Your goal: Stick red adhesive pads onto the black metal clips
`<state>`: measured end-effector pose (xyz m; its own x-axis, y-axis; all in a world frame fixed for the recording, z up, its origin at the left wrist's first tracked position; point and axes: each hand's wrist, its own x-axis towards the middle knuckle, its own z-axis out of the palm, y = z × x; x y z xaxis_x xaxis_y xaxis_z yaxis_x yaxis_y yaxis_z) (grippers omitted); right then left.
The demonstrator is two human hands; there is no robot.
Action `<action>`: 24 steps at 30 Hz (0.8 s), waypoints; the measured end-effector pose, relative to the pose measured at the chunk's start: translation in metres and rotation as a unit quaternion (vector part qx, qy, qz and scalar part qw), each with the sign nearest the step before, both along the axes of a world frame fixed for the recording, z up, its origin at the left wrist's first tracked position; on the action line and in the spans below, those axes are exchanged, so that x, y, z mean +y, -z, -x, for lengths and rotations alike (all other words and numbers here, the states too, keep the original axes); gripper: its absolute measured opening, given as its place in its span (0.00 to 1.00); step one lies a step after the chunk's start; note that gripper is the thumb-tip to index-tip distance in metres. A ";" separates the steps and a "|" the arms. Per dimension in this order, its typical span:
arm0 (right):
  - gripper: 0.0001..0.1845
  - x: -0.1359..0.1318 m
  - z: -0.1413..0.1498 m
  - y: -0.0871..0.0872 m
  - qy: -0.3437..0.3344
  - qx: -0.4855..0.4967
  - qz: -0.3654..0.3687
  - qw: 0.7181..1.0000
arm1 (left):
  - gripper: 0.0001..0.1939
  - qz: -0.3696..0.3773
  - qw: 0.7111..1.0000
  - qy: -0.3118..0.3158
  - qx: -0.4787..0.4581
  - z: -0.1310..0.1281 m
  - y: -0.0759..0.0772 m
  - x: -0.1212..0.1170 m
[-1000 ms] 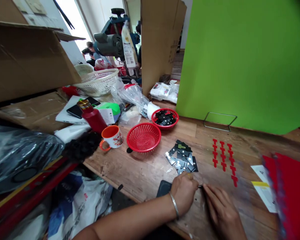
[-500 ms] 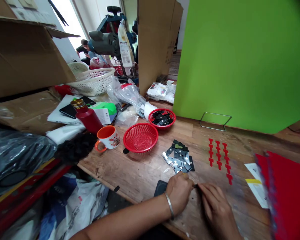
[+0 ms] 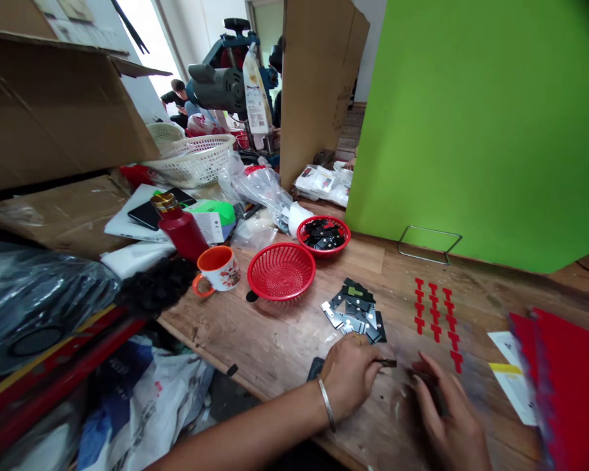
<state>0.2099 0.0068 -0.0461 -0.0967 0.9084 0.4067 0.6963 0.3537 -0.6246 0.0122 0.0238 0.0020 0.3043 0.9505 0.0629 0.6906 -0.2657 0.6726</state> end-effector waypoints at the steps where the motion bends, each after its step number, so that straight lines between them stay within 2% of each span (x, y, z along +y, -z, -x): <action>1: 0.19 0.001 -0.001 0.002 0.002 0.001 0.002 1.000 | 0.09 0.006 1.000 0.001 -0.007 0.000 -0.001 -0.001; 10: 0.20 0.002 -0.014 0.018 0.014 -0.015 0.005 1.000 | 0.10 0.036 0.998 0.027 -0.048 -0.009 -0.003 -0.017; 15: 0.20 0.000 -0.020 0.019 0.042 -0.017 0.018 0.999 | 0.10 0.033 0.995 0.033 -0.084 -0.012 0.004 -0.022; 21: 0.22 0.001 -0.027 0.030 0.039 -0.033 0.028 0.998 | 0.10 0.082 0.986 -0.037 -0.143 -0.017 0.014 -0.023; 24: 0.22 0.002 -0.026 0.036 0.028 -0.040 0.011 0.999 | 0.09 0.144 0.965 -0.063 -0.209 -0.025 0.018 -0.019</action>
<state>0.2362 0.0090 -0.0823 -0.0775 0.9219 0.3796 0.7630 0.3000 -0.5726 0.0373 0.0049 -0.0162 0.1899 0.9748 -0.1167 0.3569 0.0422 0.9332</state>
